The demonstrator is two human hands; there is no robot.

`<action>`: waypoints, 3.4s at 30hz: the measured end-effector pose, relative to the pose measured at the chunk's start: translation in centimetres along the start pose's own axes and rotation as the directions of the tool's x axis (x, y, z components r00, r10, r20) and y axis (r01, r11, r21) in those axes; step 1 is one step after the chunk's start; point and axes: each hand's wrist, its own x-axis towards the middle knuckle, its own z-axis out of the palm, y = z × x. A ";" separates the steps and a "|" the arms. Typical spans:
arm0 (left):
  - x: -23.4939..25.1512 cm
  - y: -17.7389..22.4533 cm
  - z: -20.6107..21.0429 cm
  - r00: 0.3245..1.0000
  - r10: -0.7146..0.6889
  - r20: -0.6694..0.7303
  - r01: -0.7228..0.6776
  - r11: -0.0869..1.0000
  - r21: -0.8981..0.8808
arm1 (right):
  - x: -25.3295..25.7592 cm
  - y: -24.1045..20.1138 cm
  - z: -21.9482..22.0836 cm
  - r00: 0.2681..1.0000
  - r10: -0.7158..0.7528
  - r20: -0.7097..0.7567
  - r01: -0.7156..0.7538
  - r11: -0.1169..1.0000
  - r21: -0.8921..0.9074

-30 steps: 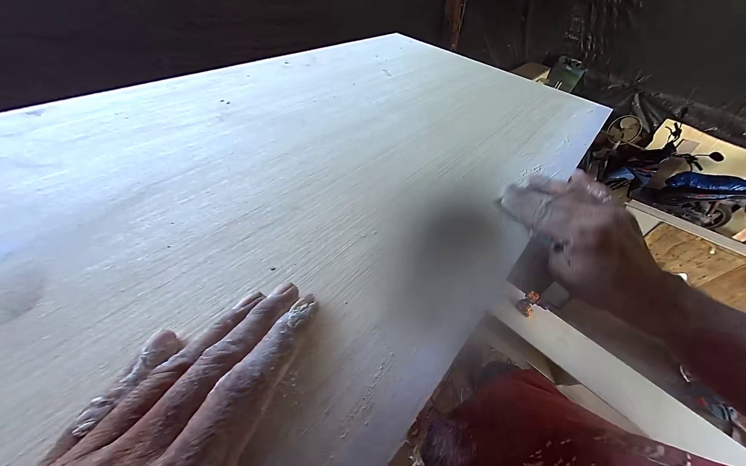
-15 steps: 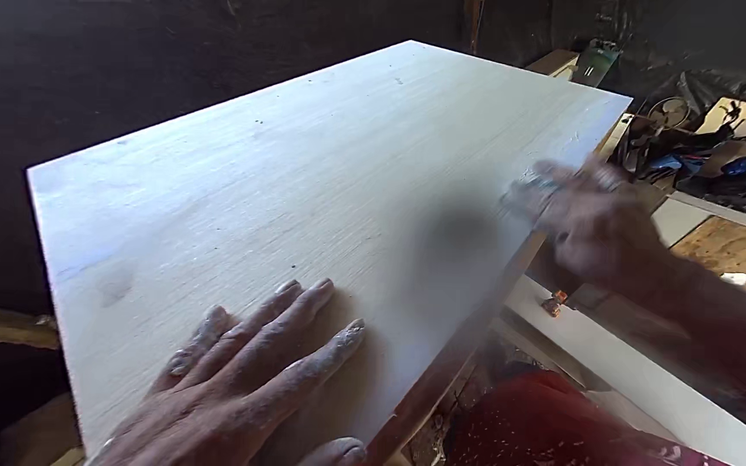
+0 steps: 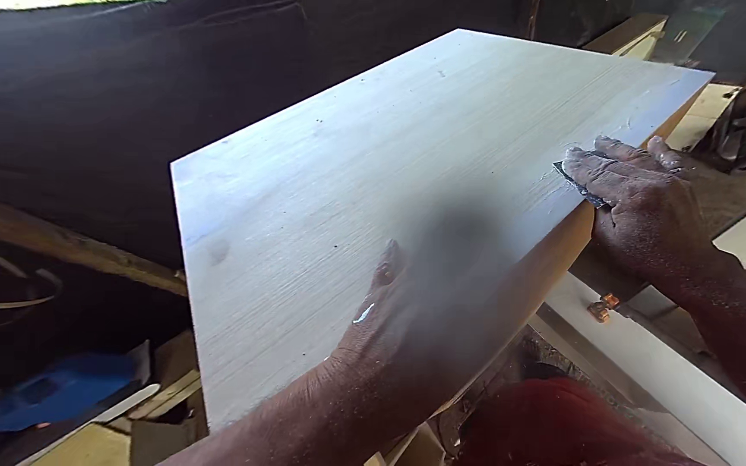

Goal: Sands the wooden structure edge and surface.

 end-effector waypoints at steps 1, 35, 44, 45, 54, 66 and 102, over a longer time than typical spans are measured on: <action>0.0 0.0 -0.1 1.000 -0.028 0.013 0.028 1.000 0.001 | 0.0 0.0 0.1 1.000 -0.003 -0.004 0.003 1.000 0.003; 6.0 -0.1 1.6 0.990 0.119 -0.080 -0.123 0.992 -0.039 | -1.0 0.4 -0.5 0.987 -0.147 -0.059 0.150 0.987 0.053; 5.8 -0.5 1.7 0.992 0.097 -0.077 -0.102 0.993 -0.055 | 2.0 8.9 0.3 0.971 0.233 -0.052 -0.239 0.959 -0.154; 5.8 -0.5 1.6 0.993 0.104 -0.055 -0.108 0.992 -0.067 | 1.8 8.9 0.6 0.970 0.234 -0.066 -0.241 0.961 -0.135; 5.7 -0.6 0.3 0.987 0.138 0.079 -0.124 0.980 -0.158 | 1.3 8.7 1.3 0.969 0.202 -0.139 -0.216 0.972 -0.091; 11.5 2.2 2.0 0.985 0.161 -0.055 -0.163 0.986 -0.025 | 1.3 9.0 1.7 0.964 0.224 -0.142 -0.235 0.970 -0.062; 12.4 2.3 1.8 0.946 0.315 0.072 -0.309 0.947 -0.086 | 3.0 14.4 1.6 0.973 0.191 -0.133 -0.204 0.975 -0.093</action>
